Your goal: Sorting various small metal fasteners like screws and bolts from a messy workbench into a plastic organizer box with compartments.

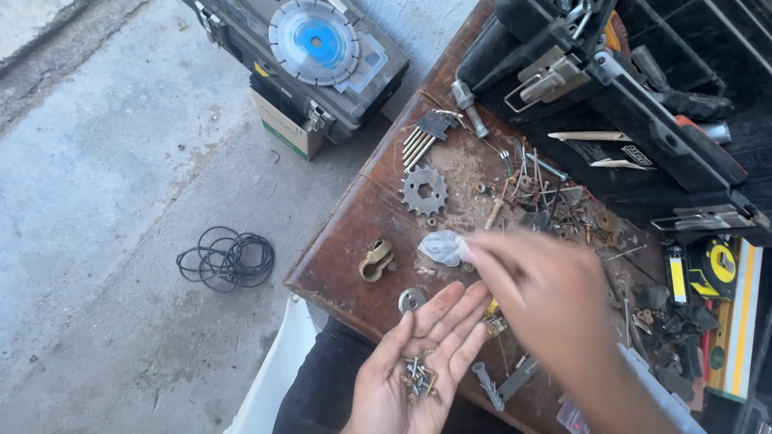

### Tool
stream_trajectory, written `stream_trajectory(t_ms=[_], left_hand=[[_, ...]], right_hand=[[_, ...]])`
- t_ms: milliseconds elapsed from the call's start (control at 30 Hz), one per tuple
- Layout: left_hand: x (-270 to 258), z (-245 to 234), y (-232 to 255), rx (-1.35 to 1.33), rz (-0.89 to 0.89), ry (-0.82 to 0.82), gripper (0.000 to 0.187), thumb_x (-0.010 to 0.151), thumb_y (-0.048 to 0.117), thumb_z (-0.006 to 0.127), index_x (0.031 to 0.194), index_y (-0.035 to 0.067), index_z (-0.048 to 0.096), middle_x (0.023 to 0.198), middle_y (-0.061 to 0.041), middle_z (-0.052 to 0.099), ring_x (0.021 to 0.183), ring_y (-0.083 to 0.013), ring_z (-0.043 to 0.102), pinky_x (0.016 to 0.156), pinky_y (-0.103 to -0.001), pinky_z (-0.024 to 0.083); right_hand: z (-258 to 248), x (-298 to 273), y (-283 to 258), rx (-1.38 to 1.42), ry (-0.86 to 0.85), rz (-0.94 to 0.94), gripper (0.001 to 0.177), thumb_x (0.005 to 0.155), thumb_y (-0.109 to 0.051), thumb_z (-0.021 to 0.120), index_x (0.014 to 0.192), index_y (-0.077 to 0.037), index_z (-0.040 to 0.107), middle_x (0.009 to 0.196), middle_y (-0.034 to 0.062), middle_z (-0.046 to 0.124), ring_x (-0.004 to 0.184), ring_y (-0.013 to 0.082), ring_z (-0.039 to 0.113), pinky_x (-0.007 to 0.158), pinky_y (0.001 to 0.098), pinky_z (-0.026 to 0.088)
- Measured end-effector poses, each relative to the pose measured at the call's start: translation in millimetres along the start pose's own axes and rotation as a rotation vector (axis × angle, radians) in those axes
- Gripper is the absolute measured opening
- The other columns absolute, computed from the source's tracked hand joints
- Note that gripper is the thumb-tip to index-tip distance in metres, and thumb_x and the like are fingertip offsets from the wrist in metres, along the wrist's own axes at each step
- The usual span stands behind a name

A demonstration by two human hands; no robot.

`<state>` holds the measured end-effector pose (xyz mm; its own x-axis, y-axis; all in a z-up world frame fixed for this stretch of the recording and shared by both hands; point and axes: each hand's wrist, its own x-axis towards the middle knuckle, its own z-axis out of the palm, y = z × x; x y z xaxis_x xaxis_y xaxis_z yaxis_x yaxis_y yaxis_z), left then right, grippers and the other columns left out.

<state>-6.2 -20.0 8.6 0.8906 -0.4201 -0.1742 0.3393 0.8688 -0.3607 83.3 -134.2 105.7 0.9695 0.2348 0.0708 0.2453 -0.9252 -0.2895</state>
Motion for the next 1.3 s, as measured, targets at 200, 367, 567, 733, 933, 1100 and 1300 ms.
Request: stream_trajectory(t_ms=[200,367,567,733,933,1100,1300], left_hand=[[-4.9,8.8,11.9,0.083,0.133,-0.007,0.054,0.107,0.026,0.046,0.144,-0.013,0.05,0.156,-0.025,0.045,0.147,-0.0357,0.04,0.119,-0.041,0.04],[-11.9,7.5,18.5,0.136,0.052,-0.04,0.058,0.108,0.032,0.042,0.147,-0.011,0.048,0.159,-0.025,0.04,0.151,-0.0374,0.032,0.122,-0.04,0.036],[-10.8,3.2,17.7,0.1,0.054,-0.048,0.057,0.108,0.03,0.039,0.145,-0.012,0.049,0.158,-0.028,0.04,0.151,-0.0392,0.031,0.122,-0.042,0.036],[-10.9,-1.1,18.0,0.11,0.034,-0.066,0.058,0.108,0.031,0.04,0.147,-0.012,0.046,0.158,-0.026,0.04,0.152,-0.0362,0.032,0.123,-0.04,0.036],[-14.0,-6.1,19.8,0.088,0.07,-0.056,0.057,0.106,0.031,0.044,0.146,-0.009,0.048,0.159,-0.026,0.04,0.152,-0.0344,0.033,0.124,-0.039,0.034],[-11.5,-2.0,15.1,0.078,0.024,-0.076,0.053,0.109,0.027,0.039,0.144,-0.012,0.049,0.157,-0.029,0.041,0.151,-0.0362,0.035,0.126,-0.043,0.026],[-11.7,-9.3,10.1,-0.022,0.01,-0.006,0.056,0.107,0.029,0.044,0.145,-0.012,0.049,0.158,-0.029,0.038,0.151,-0.0389,0.031,0.124,-0.042,0.036]], right_hand=[[42.5,52.4,11.4,-0.165,-0.338,0.178,0.021,0.082,-0.049,0.08,0.091,-0.03,0.079,0.078,-0.0077,0.075,0.073,0.0205,0.069,0.067,0.0446,0.053],[52.9,46.4,19.2,-0.093,-0.236,0.144,0.017,0.091,-0.027,0.074,0.079,-0.017,0.07,0.074,-0.003,0.073,0.07,0.0218,0.067,0.063,0.0434,0.049],[50.6,41.3,32.3,-0.096,-0.238,0.143,0.018,0.08,-0.031,0.081,0.09,-0.02,0.07,0.072,-0.0053,0.057,0.069,0.0183,0.06,0.065,0.0394,0.047],[48.0,44.3,22.7,-0.12,-0.311,0.18,0.009,0.087,-0.029,0.072,0.088,-0.02,0.069,0.074,-0.0052,0.056,0.067,0.0169,0.056,0.061,0.0399,0.045],[-4.8,-14.5,-8.5,-0.021,-0.307,0.355,0.008,0.076,-0.029,0.073,0.082,-0.026,0.071,0.067,-0.006,0.065,0.064,0.0115,0.059,0.066,0.0289,0.049],[4.9,-81.2,-21.6,-0.099,-0.398,0.17,0.041,0.069,-0.034,0.08,0.107,-0.05,0.075,0.112,-0.0233,0.075,0.067,0.016,0.079,0.053,0.0376,0.059],[-29.9,4.2,21.1,-0.169,-0.146,0.453,0.03,0.092,-0.029,0.059,0.111,-0.02,0.08,0.101,-0.0023,0.08,0.082,0.0166,0.07,0.078,0.0362,0.052]])
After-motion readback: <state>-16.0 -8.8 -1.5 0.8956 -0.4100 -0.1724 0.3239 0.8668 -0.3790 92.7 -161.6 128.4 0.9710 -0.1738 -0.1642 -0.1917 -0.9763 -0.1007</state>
